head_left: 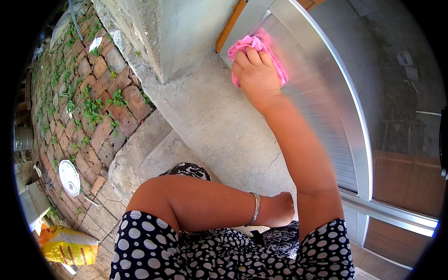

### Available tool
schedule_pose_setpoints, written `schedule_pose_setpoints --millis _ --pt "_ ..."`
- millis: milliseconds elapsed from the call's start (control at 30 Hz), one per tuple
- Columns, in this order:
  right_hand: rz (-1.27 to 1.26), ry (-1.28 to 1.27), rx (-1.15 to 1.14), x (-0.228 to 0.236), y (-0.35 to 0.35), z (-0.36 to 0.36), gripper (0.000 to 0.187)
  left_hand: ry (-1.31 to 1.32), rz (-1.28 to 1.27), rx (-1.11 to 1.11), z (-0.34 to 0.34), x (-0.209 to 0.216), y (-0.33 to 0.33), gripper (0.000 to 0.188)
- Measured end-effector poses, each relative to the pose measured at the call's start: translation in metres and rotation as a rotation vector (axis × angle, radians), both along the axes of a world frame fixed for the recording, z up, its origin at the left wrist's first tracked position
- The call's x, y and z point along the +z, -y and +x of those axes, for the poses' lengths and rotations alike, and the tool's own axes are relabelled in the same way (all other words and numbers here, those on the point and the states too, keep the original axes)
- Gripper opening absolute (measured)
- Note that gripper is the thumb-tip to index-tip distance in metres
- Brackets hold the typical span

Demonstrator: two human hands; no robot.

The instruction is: The person wipes the exterior surfaces of a window assembly using a pink cloth. They clean the yellow wooden frame, the glass panes, and the metal screen door frame and handle. The person moves around the window to reach different sections, including the lower sills and the screen door.

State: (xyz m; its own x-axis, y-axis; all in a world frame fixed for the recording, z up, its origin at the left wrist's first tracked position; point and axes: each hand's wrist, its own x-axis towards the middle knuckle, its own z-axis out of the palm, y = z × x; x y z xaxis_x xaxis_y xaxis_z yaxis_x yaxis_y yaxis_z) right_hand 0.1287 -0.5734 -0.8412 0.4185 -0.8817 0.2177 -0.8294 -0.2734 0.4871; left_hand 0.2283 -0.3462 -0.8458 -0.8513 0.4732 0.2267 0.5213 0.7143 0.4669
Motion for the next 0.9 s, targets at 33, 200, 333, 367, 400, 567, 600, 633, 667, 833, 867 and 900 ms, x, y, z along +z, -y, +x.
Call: schedule_pose_setpoints --millis 33,200,333,367,400,567,600,633,667,833,867,900 --pt "0.011 0.005 0.009 -0.010 -0.002 0.000 0.025 0.069 0.368 0.143 -0.002 -0.005 -0.009 0.011" --pt "0.079 0.115 0.038 -0.021 -0.011 -0.004 0.027 0.227 0.936 0.468 -0.003 0.003 -0.019 0.017" --pt "0.089 0.112 0.056 0.005 -0.033 -0.013 0.026 0.084 -0.128 -0.083 0.006 0.027 0.013 0.016" --pt "0.053 0.062 0.048 0.013 -0.042 -0.016 0.026 0.058 -0.099 -0.053 0.007 0.023 0.010 0.015" --pt "0.019 0.012 0.036 0.025 -0.052 -0.016 0.026 0.031 -0.068 -0.027 0.009 0.019 0.006 0.015" --pt "-0.221 -0.141 -0.031 0.091 -0.096 -0.013 0.029 -0.018 -0.050 -0.012 0.007 0.011 -0.001 0.016" --pt "-0.281 -0.138 -0.028 0.105 -0.104 -0.010 0.029 -0.022 -0.048 -0.012 0.007 0.011 -0.001 0.017" --pt "-0.308 -0.134 -0.050 0.115 -0.110 -0.006 0.033 -0.002 -0.041 -0.021 0.008 0.010 -0.001 0.013" --pt "-0.335 -0.129 -0.070 0.123 -0.113 -0.002 0.037 0.019 -0.035 -0.026 0.008 0.010 0.001 0.010" --pt "-0.331 -0.101 -0.069 0.107 -0.106 -0.017 0.042 0.002 -0.004 -0.012 0.007 0.005 -0.003 0.011" --pt "-0.281 -0.165 -0.106 0.097 -0.104 -0.021 0.043 0.014 -0.026 -0.040 0.003 0.006 -0.003 0.014" --pt "-0.282 -0.182 -0.091 0.086 -0.097 -0.023 0.043 0.037 -0.047 -0.056 0.002 0.005 -0.003 0.018"
